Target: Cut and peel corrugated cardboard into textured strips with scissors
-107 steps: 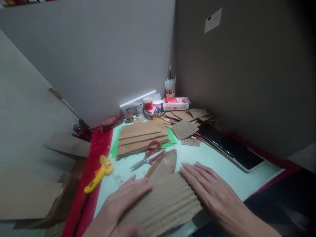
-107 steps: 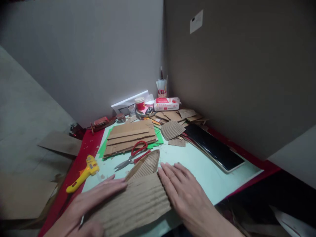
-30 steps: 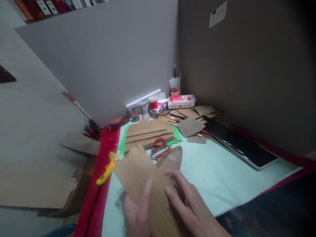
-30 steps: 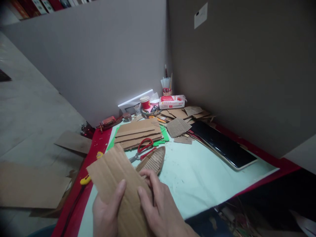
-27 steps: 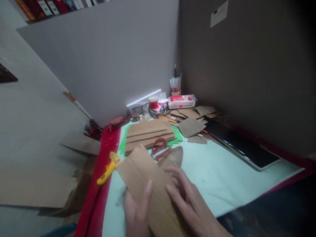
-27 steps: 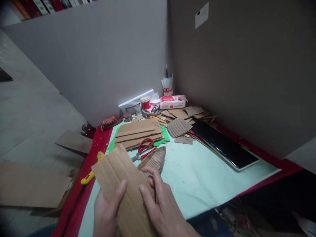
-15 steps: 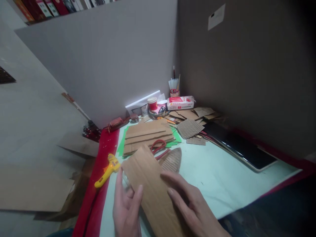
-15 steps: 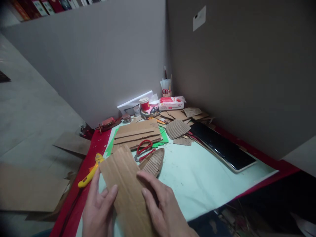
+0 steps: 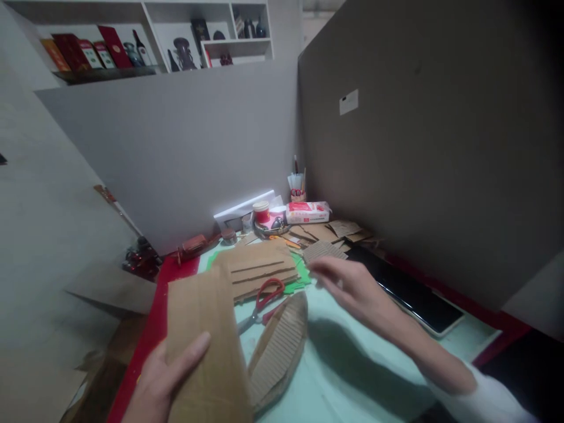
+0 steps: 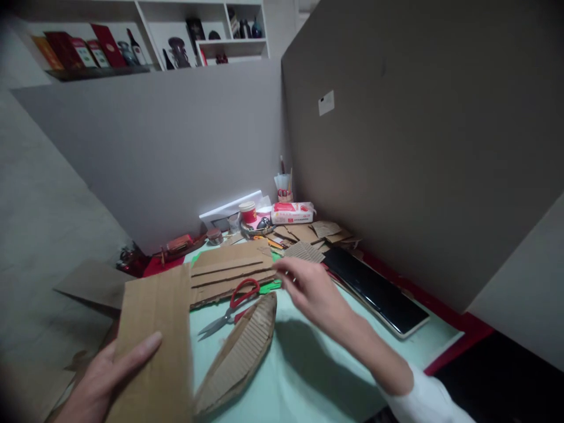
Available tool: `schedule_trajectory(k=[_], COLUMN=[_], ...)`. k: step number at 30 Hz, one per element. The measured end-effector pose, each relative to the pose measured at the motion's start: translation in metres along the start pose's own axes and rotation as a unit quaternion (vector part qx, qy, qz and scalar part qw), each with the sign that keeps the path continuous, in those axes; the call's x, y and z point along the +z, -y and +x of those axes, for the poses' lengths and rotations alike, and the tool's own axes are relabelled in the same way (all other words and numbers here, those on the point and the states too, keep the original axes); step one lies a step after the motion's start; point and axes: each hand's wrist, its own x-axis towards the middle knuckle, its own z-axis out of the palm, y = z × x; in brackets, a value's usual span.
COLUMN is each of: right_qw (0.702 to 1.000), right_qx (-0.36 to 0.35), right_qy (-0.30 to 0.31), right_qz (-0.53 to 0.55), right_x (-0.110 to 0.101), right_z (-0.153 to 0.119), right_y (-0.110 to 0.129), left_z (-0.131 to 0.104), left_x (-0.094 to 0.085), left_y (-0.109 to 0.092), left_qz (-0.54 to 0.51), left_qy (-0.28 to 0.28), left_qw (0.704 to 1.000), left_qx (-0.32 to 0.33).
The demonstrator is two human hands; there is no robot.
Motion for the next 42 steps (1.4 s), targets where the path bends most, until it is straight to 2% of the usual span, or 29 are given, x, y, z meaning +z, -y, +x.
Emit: schedule_trajectory(k=[2,5,7,11,15,22,32,38,42], right_qw=[0.999,0.994,0.984,0.947,0.916,0.900,0.901,0.930,0.969], right_qx=[0.004,-0.023,-0.059,-0.130,-0.173,-0.213,-0.198,-0.149,-0.087], right_qy=[0.020,0.089,0.157,0.280,0.341,0.344,0.354,0.314,0.212], right_qz=[-0.031,-0.059,-0.066,-0.084,-0.119,-0.164,-0.156,-0.122,-0.090], right_x=[-0.004,0.012,0.033,0.074,0.097,0.104,0.101,0.091,0.076], right_z=[0.022,0.044,0.054,0.071,0.084,0.086,0.082,0.084,0.086], right_y=[-0.016,-0.026,-0.027,-0.026,-0.034,-0.050,-0.041,-0.052,-0.068], left_z=[0.008,0.024,0.034,0.049,0.055,0.054,0.060,0.063,0.065], left_x=[-0.003,-0.005,-0.005,-0.002,-0.004,-0.010,-0.009,-0.009,-0.009], left_y=[-0.014,-0.022,-0.020,-0.008,0.000,0.002,0.003,0.005,0.006], left_qz=[-0.015,-0.029,-0.031,-0.024,-0.027,-0.039,-0.079,-0.100,-0.108], left_qy=[0.005,0.004,0.008,0.052,0.063,0.072,0.063,0.053,0.039], left_qw=[1.000,0.999,0.999,0.998,0.997,0.996,0.993,0.991,0.991], left_qx=[0.000,0.030,0.042,0.040,0.030,0.045,0.068,0.072,0.074])
